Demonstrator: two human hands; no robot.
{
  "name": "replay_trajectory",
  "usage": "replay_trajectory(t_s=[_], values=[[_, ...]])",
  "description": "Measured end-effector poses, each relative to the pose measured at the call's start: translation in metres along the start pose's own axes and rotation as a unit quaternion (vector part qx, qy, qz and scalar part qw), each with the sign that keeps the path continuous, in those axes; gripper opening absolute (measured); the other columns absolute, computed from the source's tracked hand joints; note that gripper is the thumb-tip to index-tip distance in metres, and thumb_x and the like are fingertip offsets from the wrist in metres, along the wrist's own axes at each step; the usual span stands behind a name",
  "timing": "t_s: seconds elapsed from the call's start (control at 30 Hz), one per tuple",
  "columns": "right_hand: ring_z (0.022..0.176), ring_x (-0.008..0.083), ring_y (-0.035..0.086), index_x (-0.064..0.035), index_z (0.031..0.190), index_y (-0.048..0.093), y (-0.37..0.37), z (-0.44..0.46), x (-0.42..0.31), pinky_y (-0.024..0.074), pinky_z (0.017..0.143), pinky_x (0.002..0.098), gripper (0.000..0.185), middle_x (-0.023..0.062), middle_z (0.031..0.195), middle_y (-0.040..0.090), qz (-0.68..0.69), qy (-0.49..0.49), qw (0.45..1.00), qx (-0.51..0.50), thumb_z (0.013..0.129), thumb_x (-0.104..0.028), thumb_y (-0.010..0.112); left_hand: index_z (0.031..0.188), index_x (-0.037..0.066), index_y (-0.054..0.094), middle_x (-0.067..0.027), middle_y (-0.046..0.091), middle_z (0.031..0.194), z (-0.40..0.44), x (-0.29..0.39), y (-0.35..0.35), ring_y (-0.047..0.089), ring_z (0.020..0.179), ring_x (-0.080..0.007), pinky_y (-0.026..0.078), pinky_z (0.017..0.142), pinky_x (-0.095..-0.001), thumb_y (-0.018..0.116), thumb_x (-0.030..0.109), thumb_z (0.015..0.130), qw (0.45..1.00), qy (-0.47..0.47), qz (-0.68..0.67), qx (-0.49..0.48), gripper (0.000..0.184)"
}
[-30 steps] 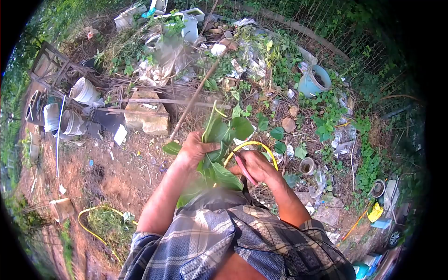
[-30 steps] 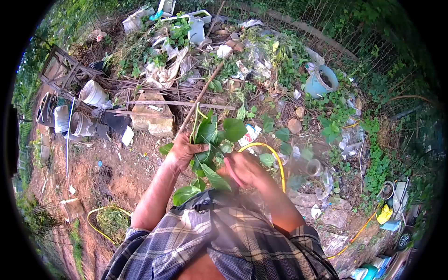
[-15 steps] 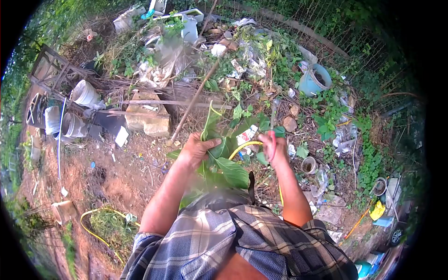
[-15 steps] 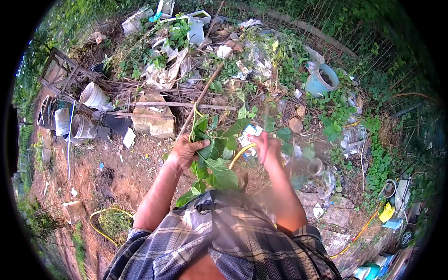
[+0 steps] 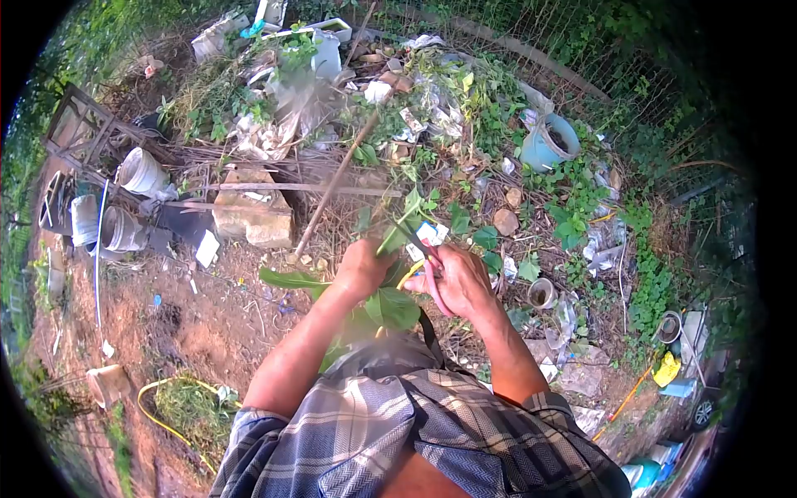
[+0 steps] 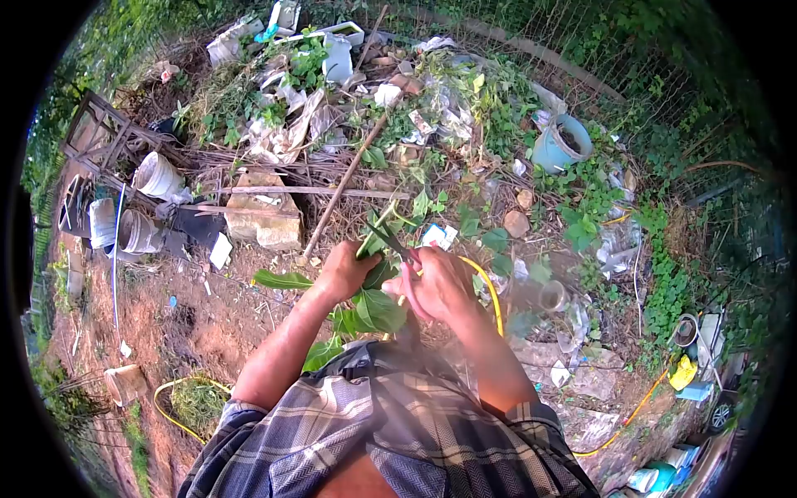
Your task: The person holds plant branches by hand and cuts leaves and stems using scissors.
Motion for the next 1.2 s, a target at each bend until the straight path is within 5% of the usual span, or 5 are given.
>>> replay_trajectory(t_s=[0.33,0.53,0.8,0.9,1.2], values=[[0.058,0.0162,0.057,0.0015,0.084,0.073,-0.005,-0.003,0.047,0.0447,0.057,0.0336,0.042,0.006,0.062,0.062,0.196,0.072,0.975,0.073,0.079,-0.04,0.078,0.149,0.012,0.034,-0.0151,0.029,0.152,-0.026,0.043,-0.023,0.063,0.109,-0.0304,0.056,0.09,-0.0366,0.082,-0.006,0.067,0.978,0.141,-0.133,0.074,0.097],[0.058,0.0059,0.047,-0.0011,0.096,0.07,0.018,-0.012,0.073,0.0366,0.052,0.0238,0.031,-0.0047,0.068,0.052,0.311,0.105,0.944,0.045,0.086,-0.03,0.075,0.114,0.004,0.067,-0.0143,0.07,0.09,-0.037,0.018,-0.015,0.068,0.085,-0.0218,0.053,0.076,-0.0347,0.072,0.002,0.078,0.986,0.153,0.004,0.061,0.036],[0.049,0.0101,0.044,-0.0055,0.067,0.056,0.011,-0.019,0.089,0.0332,0.046,0.0283,0.042,-0.0017,0.056,0.046,0.391,0.181,0.897,0.104,0.084,-0.039,0.075,0.105,0.005,0.069,-0.0163,0.065,0.07,-0.052,-0.011,-0.003,0.065,0.065,-0.021,0.05,0.064,-0.036,0.069,0.017,0.082,0.994,0.054,0.091,-0.006,0.026],[0.049,0.0091,0.044,-0.006,0.069,0.057,-0.008,-0.018,0.095,0.0324,0.045,0.027,0.045,-0.0021,0.055,0.044,0.392,0.18,0.895,0.118,0.083,-0.045,0.074,0.094,0.003,0.068,-0.0238,0.065,0.077,-0.054,-0.025,0.01,0.067,0.073,-0.0378,0.051,0.067,-0.0429,0.065,0.025,0.084,0.999,0.034,0.023,0.002,0.024],[0.044,0.0078,0.043,-0.006,0.079,0.062,-0.025,-0.003,0.137,0.0321,0.041,0.0244,0.028,-0.0037,0.058,0.048,0.455,0.185,0.846,0.206,0.084,-0.029,0.077,0.084,-0.002,0.061,-0.0106,0.047,0.057,-0.043,-0.013,0.018,0.042,0.055,-0.0134,0.041,0.053,-0.0373,0.062,0.016,0.093,0.981,0.097,-0.166,0.035,0.02]])
Point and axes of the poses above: each hand's wrist, its own z-axis towards the middle knuckle, its own y-axis out of the palm, x = y × z, the point moved 5 cm from there along z, towards the middle knuckle
